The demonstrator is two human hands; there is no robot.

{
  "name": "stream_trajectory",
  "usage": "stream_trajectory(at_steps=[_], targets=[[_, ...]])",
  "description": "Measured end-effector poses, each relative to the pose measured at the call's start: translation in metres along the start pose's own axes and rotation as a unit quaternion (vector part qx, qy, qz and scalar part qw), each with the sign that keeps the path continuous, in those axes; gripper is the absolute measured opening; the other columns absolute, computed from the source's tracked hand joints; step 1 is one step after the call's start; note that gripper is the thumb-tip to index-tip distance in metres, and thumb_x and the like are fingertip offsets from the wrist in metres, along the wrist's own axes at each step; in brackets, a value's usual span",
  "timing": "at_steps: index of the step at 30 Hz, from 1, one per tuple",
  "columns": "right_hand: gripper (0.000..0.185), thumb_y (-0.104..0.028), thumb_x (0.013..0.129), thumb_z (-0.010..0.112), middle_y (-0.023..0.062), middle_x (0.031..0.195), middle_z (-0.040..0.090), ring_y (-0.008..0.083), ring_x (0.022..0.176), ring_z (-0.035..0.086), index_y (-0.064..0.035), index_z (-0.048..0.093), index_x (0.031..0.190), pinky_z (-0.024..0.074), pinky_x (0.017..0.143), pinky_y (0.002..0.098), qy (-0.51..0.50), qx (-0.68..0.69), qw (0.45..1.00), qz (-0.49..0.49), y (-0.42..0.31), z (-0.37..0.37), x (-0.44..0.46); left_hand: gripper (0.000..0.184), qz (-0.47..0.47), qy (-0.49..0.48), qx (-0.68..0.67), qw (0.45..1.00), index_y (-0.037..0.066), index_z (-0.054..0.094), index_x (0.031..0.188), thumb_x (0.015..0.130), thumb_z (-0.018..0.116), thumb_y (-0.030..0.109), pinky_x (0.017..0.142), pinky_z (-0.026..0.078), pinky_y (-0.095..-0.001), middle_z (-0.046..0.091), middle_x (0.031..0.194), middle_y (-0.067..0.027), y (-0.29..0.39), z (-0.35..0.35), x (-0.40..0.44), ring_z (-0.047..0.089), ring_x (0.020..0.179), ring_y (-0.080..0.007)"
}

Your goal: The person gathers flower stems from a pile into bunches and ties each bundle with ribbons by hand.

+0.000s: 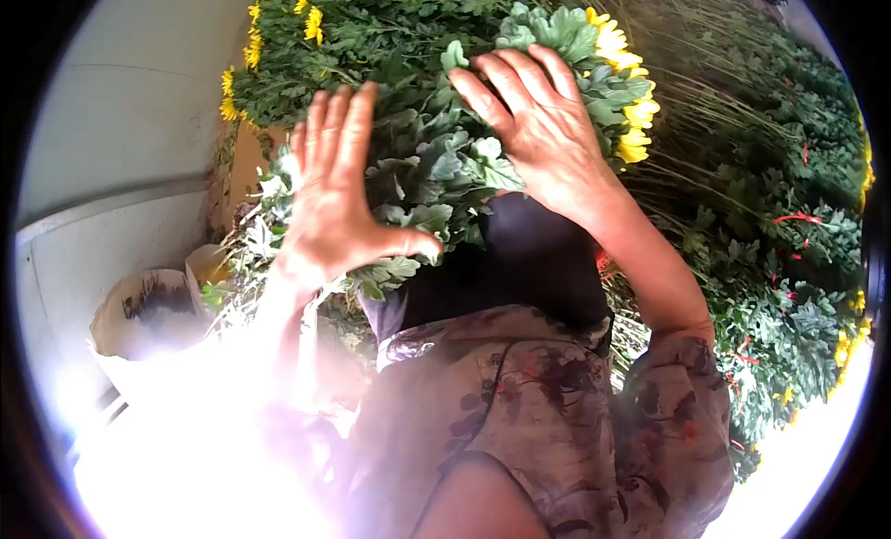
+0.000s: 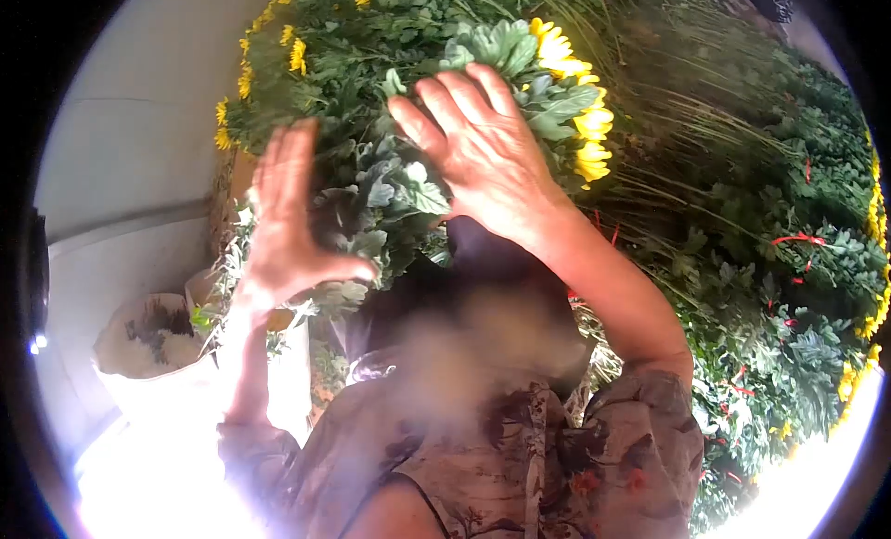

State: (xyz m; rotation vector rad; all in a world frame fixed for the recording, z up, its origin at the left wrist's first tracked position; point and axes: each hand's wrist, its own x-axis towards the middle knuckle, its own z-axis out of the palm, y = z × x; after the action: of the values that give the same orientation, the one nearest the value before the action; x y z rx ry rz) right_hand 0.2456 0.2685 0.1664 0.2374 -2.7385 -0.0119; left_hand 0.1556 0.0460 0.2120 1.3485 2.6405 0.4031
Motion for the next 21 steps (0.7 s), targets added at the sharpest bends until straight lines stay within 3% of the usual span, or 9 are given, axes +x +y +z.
stream_trajectory(at_steps=[6, 8, 11, 12, 15, 16, 18, 20, 21], targets=[[0.065, -0.015, 0.069, 0.066, 0.0104, 0.121, 0.051, 0.0253, 0.12, 0.044, -0.0093, 0.048, 0.131, 0.0247, 0.11, 0.0448, -0.026, -0.024, 0.999, -0.002, -0.003, -0.006, -0.004, 0.146, -0.015, -0.016, 0.04, 0.999, 0.006, 0.008, 0.15, 0.04, 0.088, 0.058, 0.112, 0.017, -0.0587, 0.039, 0.133, -0.0279, 0.012, 0.052, -0.007, 0.04, 0.127, -0.0409], [0.067, -0.02, 0.067, 0.068, 0.0099, 0.12, 0.051, 0.0247, 0.119, 0.044, -0.0094, 0.048, 0.13, 0.0247, 0.11, 0.0446, -0.016, -0.01, 1.0, 0.006, -0.002, -0.008, -0.009, 0.129, -0.028, 0.029, 0.009, 0.999, 0.001, 0.02, 0.146, 0.045, 0.091, 0.037, 0.106, 0.031, -0.0531, 0.054, 0.107, -0.0202, 0.015, 0.06, -0.003, 0.056, 0.101, -0.0378], [0.085, -0.041, 0.06, 0.077, 0.0084, 0.115, 0.051, 0.0245, 0.116, 0.044, -0.0091, 0.046, 0.132, 0.0236, 0.11, 0.0437, -0.045, -0.034, 0.998, 0.022, 0.002, -0.013, 0.003, 0.109, -0.01, 0.034, 0.0, 0.999, -0.003, 0.038, 0.134, 0.044, 0.09, 0.03, 0.102, 0.037, -0.0463, 0.06, 0.088, -0.0154, 0.008, 0.06, 0.02, 0.06, 0.087, -0.0385], [0.094, -0.05, 0.055, 0.079, 0.0079, 0.113, 0.05, 0.0243, 0.115, 0.044, -0.009, 0.045, 0.133, 0.023, 0.11, 0.0435, -0.079, -0.06, 0.995, 0.02, 0.006, -0.013, 0.006, 0.109, -0.026, -0.069, 0.001, 0.997, -0.002, 0.037, 0.134, 0.045, 0.09, 0.031, 0.106, 0.032, -0.0496, 0.06, 0.104, -0.017, -0.006, 0.042, 0.038, 0.057, 0.103, -0.0389], [0.102, -0.058, 0.051, 0.079, 0.0062, 0.107, 0.05, 0.0227, 0.111, 0.045, -0.008, 0.043, 0.133, 0.0224, 0.109, 0.0439, -0.083, -0.084, 0.993, 0.007, 0.005, -0.018, 0.003, 0.108, 0.005, -0.016, 0.06, 0.998, 0.0, 0.035, 0.134, 0.047, 0.09, 0.034, 0.111, 0.02, -0.0566, 0.049, 0.129, -0.0189, -0.005, 0.053, 0.033, 0.037, 0.13, -0.0353], [0.101, -0.058, 0.051, 0.079, 0.006, 0.105, 0.051, 0.0224, 0.111, 0.045, -0.0078, 0.044, 0.132, 0.0229, 0.109, 0.0438, -0.085, -0.094, 0.992, 0.008, 0.004, -0.019, 0.001, 0.105, 0.044, 0.043, 0.088, 0.994, 0.0, 0.037, 0.131, 0.046, 0.09, 0.032, 0.109, 0.027, -0.0522, 0.051, 0.125, -0.0194, -0.004, 0.058, 0.028, 0.043, 0.125, -0.0368], [0.067, -0.04, 0.074, 0.071, 0.0055, 0.099, 0.052, 0.0208, 0.106, 0.047, -0.0098, 0.048, 0.129, 0.0242, 0.108, 0.0441, -0.028, -0.097, 0.995, 0.012, 0.004, -0.015, -0.003, 0.104, 0.018, -0.008, 0.004, 1.0, 0.0, 0.038, 0.128, 0.044, 0.09, 0.03, 0.1, 0.04, -0.0465, 0.056, 0.118, -0.0205, -0.004, 0.059, 0.026, 0.053, 0.113, -0.0388], [0.086, -0.037, 0.062, 0.08, 0.0107, 0.13, 0.049, 0.0249, 0.126, 0.041, -0.0108, 0.043, 0.134, 0.0207, 0.113, 0.0459, -0.023, -0.116, 0.991, 0.057, -0.003, 0.007, -0.003, 0.098, -0.016, -0.029, -0.002, 0.999, -0.001, 0.043, 0.123, 0.043, 0.091, 0.028, 0.076, 0.053, -0.042, 0.063, 0.101, -0.0194, -0.01, 0.062, 0.029, 0.064, 0.086, -0.0373], [0.085, -0.037, 0.063, 0.08, 0.0115, 0.133, 0.047, 0.026, 0.129, 0.039, -0.0109, 0.043, 0.135, 0.0198, 0.113, 0.0468, -0.005, -0.116, 0.992, 0.059, -0.006, 0.004, -0.004, 0.095, -0.007, -0.021, -0.014, 1.0, -0.001, 0.046, 0.121, 0.043, 0.091, 0.029, 0.074, 0.054, -0.0412, 0.063, 0.097, -0.0186, -0.017, 0.068, 0.027, 0.065, 0.083, -0.0364]])
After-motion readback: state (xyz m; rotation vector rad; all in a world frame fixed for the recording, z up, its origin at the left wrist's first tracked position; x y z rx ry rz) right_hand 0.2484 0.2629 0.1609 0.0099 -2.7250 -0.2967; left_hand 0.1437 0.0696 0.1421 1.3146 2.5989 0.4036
